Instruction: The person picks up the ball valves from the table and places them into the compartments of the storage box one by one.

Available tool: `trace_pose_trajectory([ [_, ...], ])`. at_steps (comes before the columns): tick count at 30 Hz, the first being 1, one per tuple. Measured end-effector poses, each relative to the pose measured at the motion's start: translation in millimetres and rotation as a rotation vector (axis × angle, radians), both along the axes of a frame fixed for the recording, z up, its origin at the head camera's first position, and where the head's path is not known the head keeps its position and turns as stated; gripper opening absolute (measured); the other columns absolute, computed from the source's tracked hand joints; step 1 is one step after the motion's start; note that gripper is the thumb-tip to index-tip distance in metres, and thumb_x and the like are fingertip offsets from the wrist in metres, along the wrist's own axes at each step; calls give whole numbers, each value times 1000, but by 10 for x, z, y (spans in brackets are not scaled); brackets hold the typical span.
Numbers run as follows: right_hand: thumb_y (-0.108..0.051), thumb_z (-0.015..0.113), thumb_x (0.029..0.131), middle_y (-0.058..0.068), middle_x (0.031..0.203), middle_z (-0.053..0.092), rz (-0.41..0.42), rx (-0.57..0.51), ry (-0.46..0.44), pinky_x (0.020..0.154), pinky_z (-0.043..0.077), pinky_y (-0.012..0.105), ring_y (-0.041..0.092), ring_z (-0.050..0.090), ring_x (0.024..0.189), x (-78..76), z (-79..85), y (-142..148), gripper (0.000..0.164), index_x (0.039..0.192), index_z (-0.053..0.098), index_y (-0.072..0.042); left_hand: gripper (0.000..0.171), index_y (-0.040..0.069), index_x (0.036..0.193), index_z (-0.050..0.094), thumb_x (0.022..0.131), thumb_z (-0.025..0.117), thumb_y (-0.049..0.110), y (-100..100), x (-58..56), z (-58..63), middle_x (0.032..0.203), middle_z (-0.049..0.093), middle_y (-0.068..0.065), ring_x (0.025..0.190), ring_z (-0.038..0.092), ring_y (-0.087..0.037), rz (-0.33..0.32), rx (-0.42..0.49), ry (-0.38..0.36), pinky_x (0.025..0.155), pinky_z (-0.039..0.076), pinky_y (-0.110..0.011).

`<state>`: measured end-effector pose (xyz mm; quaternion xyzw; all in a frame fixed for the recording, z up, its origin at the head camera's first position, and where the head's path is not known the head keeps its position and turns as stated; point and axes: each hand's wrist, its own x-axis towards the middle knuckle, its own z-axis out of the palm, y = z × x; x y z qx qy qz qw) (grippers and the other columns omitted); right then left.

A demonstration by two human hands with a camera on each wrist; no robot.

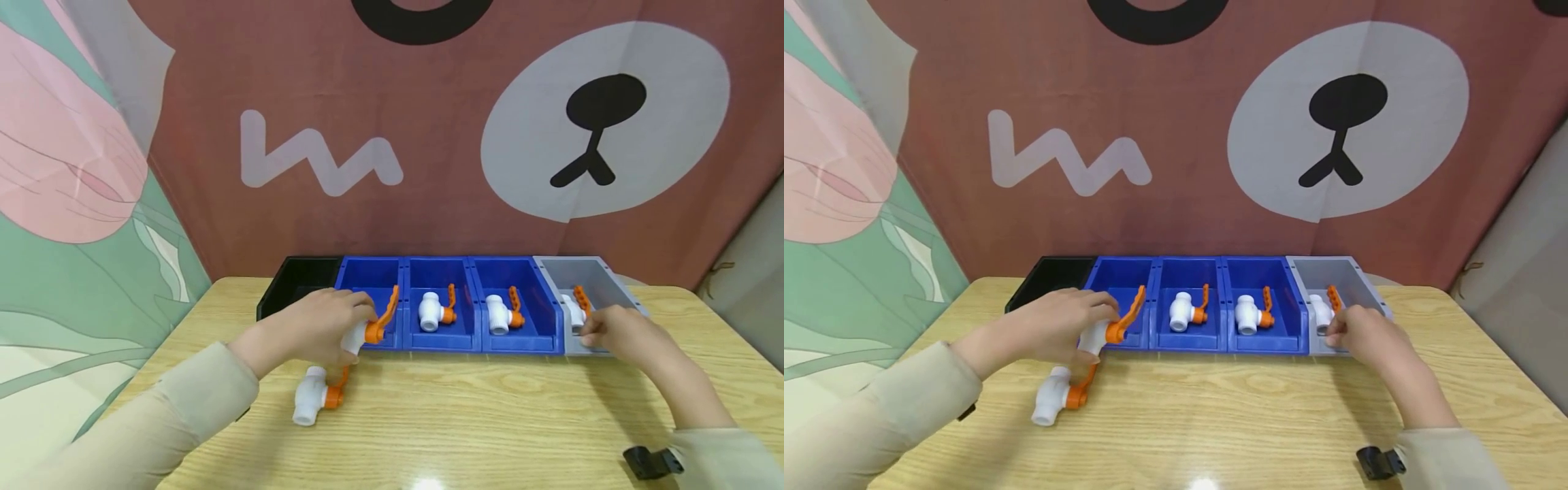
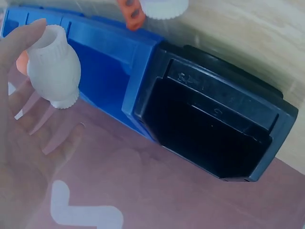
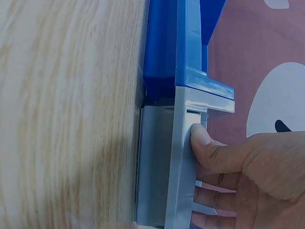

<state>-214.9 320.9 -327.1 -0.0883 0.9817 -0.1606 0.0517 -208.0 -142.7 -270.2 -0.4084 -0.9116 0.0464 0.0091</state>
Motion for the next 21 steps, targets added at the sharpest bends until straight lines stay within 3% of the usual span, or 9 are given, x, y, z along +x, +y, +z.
trace_pose_trajectory([
  [11,-12,71,91,4,85,67,-7,-3,-14,65,47,42,22,53,74,-8,-5,11,7,84,70,-9,60,14,125,66,75,85,42,6,-255,14,127,60,-3,108,60,-24,99,23,26,89,53,-40],
  [21,-12,73,90,6,86,69,-12,-3,-5,67,48,45,23,56,76,-16,-9,10,7,84,71,-9,62,15,127,65,76,85,43,34,-403,-57,130,60,-2,112,58,-24,177,53,-9,88,53,-39],
])
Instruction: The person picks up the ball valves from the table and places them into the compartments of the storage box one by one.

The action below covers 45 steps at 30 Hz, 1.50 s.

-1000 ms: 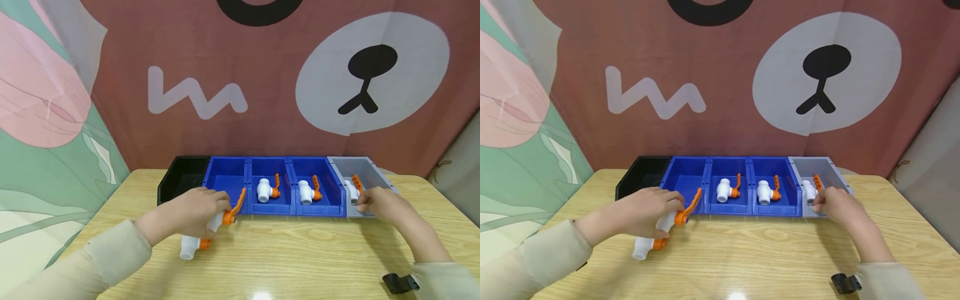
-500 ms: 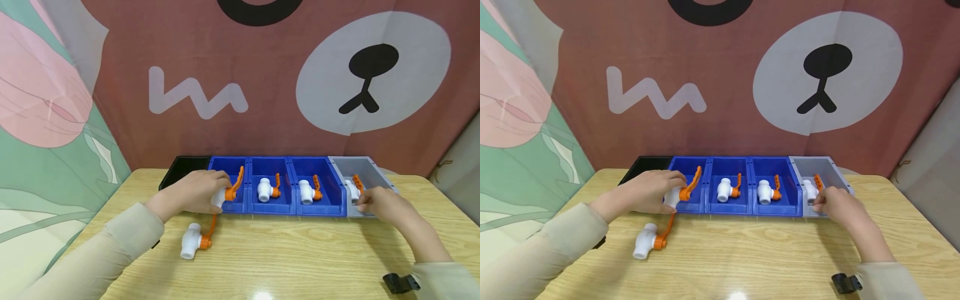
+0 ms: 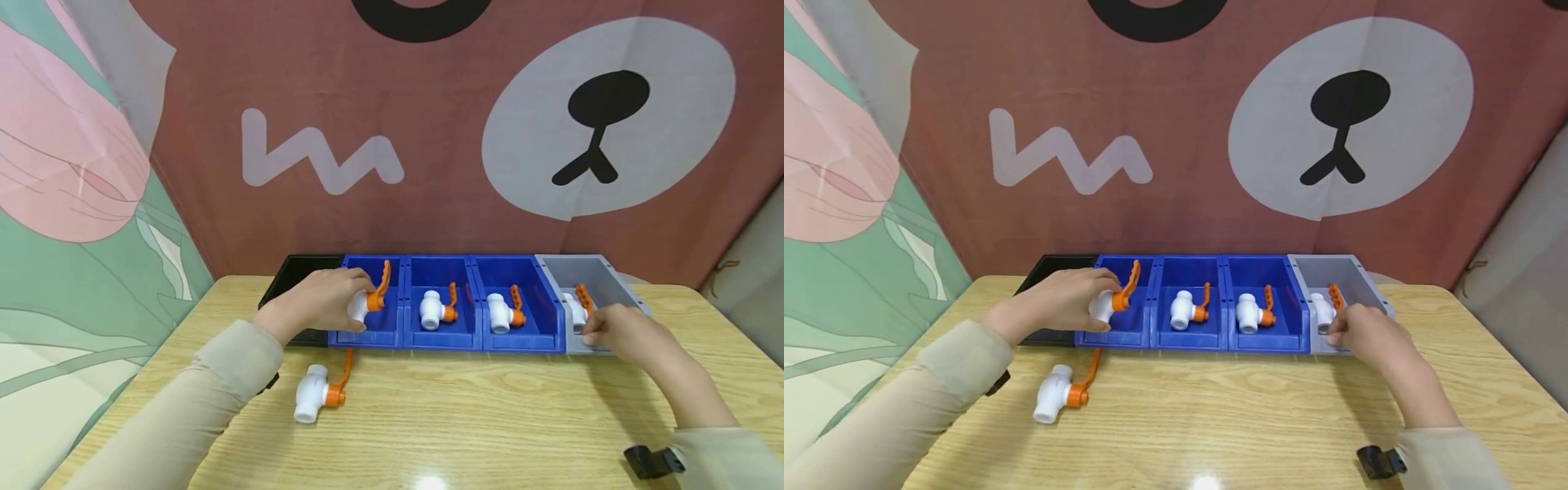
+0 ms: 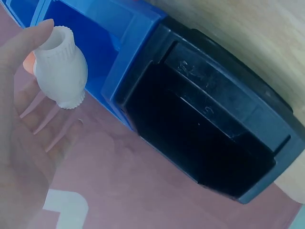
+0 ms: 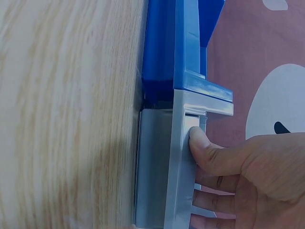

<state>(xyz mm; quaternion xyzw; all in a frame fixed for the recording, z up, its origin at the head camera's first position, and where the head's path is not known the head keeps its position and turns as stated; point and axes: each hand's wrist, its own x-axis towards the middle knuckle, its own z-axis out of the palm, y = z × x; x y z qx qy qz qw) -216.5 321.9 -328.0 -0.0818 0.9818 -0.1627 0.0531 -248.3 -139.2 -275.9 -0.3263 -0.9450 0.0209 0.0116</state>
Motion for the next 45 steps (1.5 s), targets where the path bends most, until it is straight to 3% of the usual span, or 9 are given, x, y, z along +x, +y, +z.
trace_pose_trajectory([
  [8,-12,73,89,3,83,67,-2,3,-1,65,47,43,22,54,74,10,0,6,7,84,70,-10,60,15,126,67,76,84,43,52,-75,-79,127,61,-3,109,59,-25,-11,-6,15,85,53,-37],
  [28,-12,72,90,3,83,67,-8,16,-11,65,47,42,22,53,74,1,10,-17,6,85,70,-9,60,14,125,68,76,85,43,131,-283,-273,124,63,-4,107,59,-25,26,-54,24,93,50,-42],
  [41,-11,72,90,4,84,67,-14,16,-14,65,47,43,23,53,74,6,12,-28,6,86,70,-8,57,15,125,68,76,87,38,158,-381,-392,126,62,-4,108,58,-24,93,-72,-50,94,50,-40],
  [45,-11,72,90,4,83,67,-12,17,-16,65,47,42,23,53,74,5,16,-32,6,86,70,-8,54,14,124,69,76,87,34,164,-392,-403,126,63,-4,109,60,-25,80,-74,-49,95,51,-42],
])
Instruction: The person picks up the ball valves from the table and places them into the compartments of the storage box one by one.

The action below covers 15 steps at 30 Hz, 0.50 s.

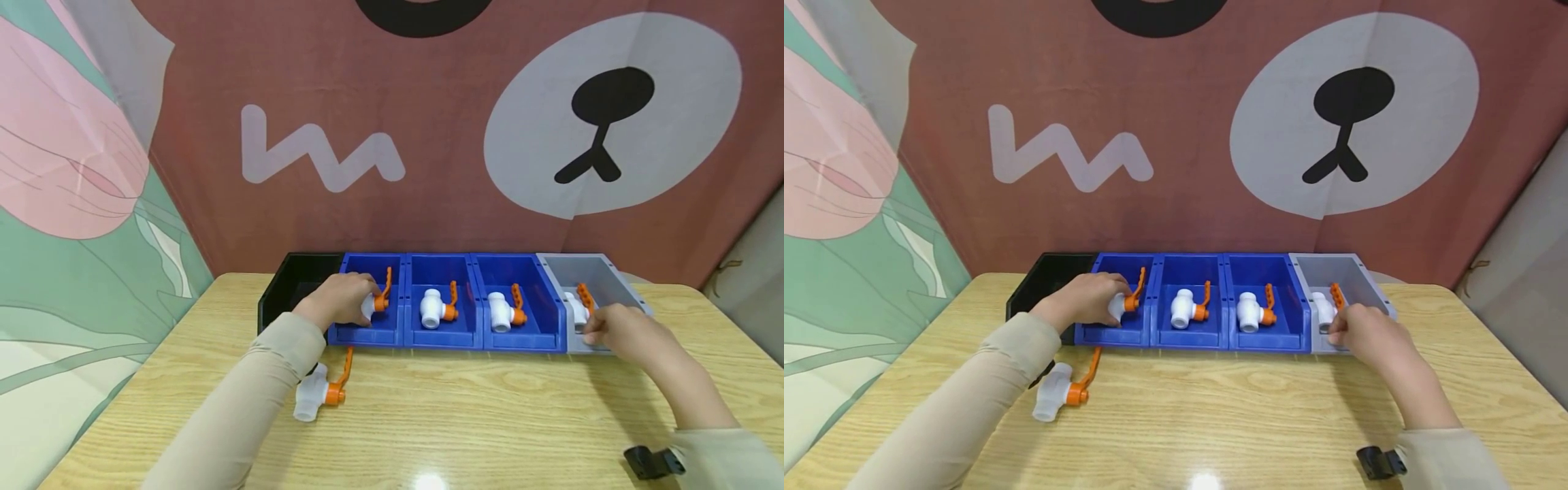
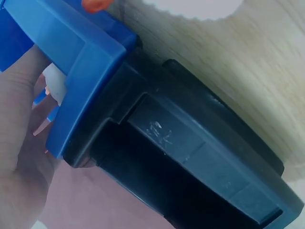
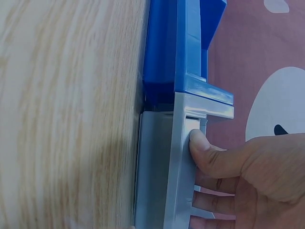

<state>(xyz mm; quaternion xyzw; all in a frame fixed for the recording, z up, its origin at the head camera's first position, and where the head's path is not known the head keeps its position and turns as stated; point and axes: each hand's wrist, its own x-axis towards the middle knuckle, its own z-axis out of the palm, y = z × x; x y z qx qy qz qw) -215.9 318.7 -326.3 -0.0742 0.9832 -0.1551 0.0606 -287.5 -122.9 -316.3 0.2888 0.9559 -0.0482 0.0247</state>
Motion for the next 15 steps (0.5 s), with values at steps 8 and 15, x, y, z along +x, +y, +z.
trace_pose_trajectory([
  [8,-10,71,91,5,85,67,-10,-1,-12,65,48,43,23,53,74,8,7,-14,5,87,70,-7,48,14,121,71,77,87,29,14,-3,-29,122,65,-3,108,62,-26,-20,-9,-7,96,49,-42],
  [15,-10,71,92,6,86,66,-20,7,-19,66,48,44,24,53,75,7,19,-21,6,90,70,-5,48,15,123,70,79,86,28,39,-1,-42,123,65,-3,108,62,-25,-2,-23,-24,98,48,-41],
])
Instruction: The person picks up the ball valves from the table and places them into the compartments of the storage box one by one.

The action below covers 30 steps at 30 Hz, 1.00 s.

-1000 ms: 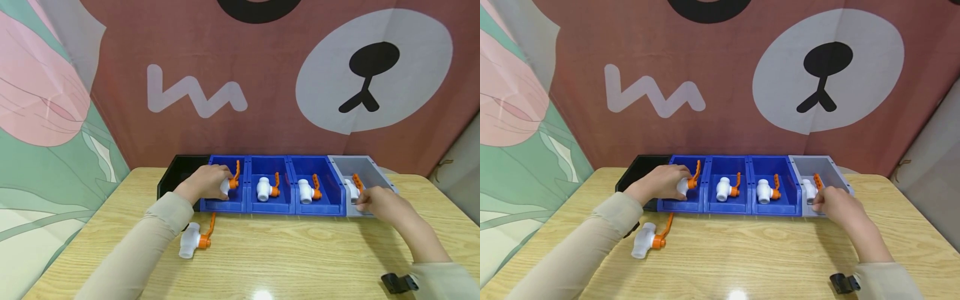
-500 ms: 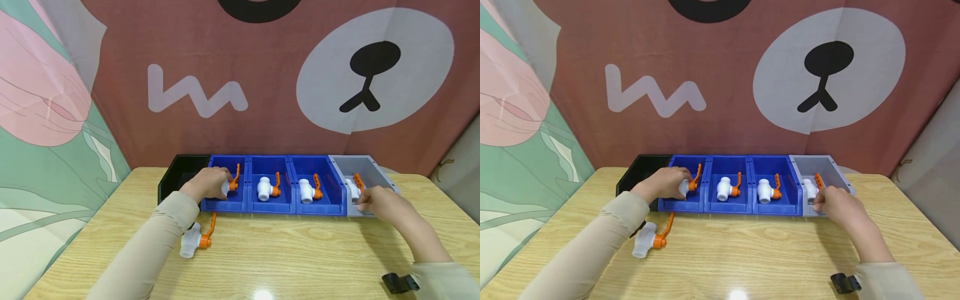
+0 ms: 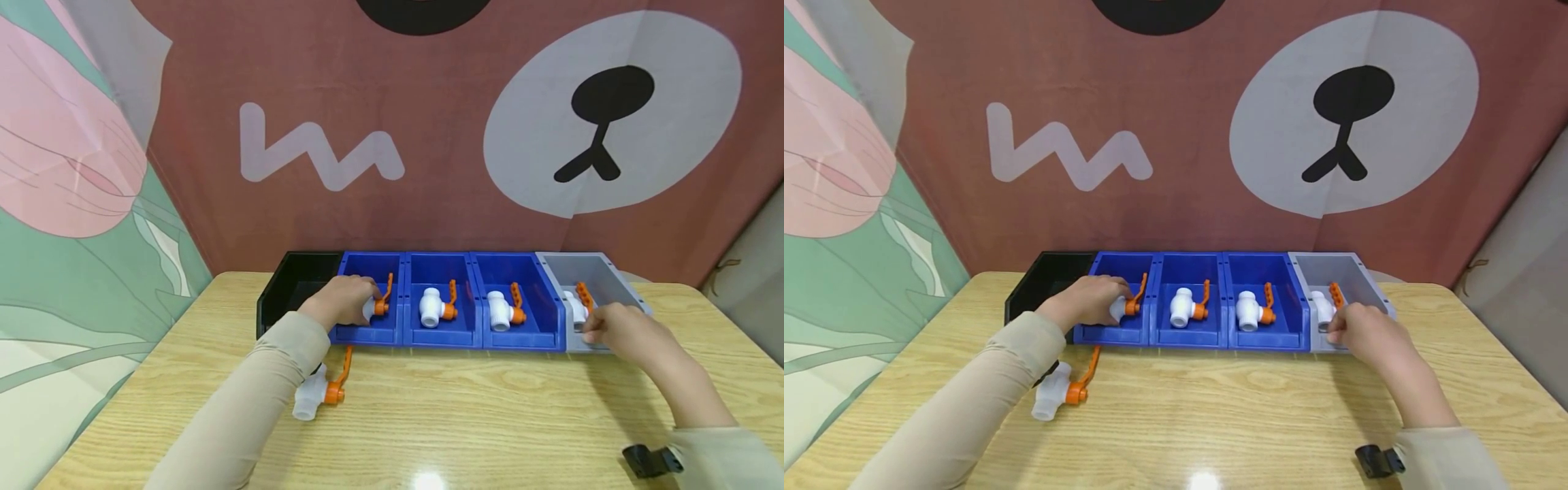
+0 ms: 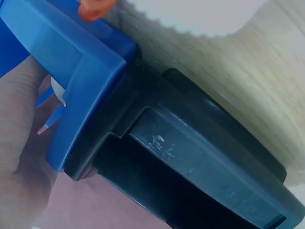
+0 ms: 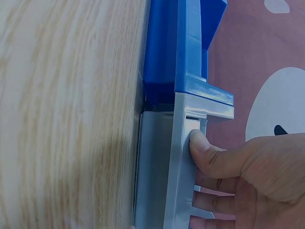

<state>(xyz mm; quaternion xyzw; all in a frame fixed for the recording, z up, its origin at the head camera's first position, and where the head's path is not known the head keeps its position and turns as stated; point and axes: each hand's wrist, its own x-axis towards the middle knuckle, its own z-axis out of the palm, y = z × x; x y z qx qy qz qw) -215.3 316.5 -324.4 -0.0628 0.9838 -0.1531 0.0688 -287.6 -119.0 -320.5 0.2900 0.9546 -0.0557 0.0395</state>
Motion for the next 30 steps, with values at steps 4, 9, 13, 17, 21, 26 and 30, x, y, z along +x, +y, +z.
trace_pose_trajectory([
  [4,-10,71,92,6,86,66,-4,2,-4,66,48,44,24,53,75,-2,3,0,6,90,70,-4,47,15,122,71,79,86,27,16,-2,-5,123,64,-3,109,61,-24,-1,-5,1,99,48,-40],
  [9,-10,71,91,7,86,66,-8,4,-6,66,48,45,25,54,76,-7,4,1,6,90,70,-4,45,15,121,71,80,85,24,31,1,-4,122,64,-3,109,61,-24,-5,1,0,99,48,-40],
  [13,-10,71,91,7,86,67,-4,8,-3,66,49,46,25,54,76,-6,2,1,6,90,70,-4,45,14,121,71,80,86,25,32,-3,-16,122,64,-3,109,61,-24,-9,3,0,98,49,-39],
  [17,-10,71,91,6,85,66,2,10,3,66,48,45,24,53,75,-3,-3,-2,6,89,69,-5,46,15,122,71,79,86,26,30,-3,-17,123,64,-3,110,61,-24,-14,5,-1,98,49,-39],
  [21,-10,71,91,6,84,65,-1,10,4,66,48,46,25,53,75,-2,-5,-5,6,89,69,-4,47,15,122,71,80,86,27,31,-1,-9,124,65,-2,110,61,-24,-17,8,2,98,49,-39],
  [26,-10,71,91,6,84,65,-6,11,-3,67,48,45,25,53,75,-2,-1,-7,6,90,69,-4,46,16,123,71,81,84,29,42,7,8,125,65,-2,111,61,-23,-3,1,0,98,49,-39],
  [30,-10,71,91,6,85,66,-3,7,-6,67,48,45,24,54,76,1,1,-7,6,91,69,-4,44,14,123,70,83,82,29,55,44,40,124,64,-4,111,61,-25,0,-2,-12,97,49,-41],
])
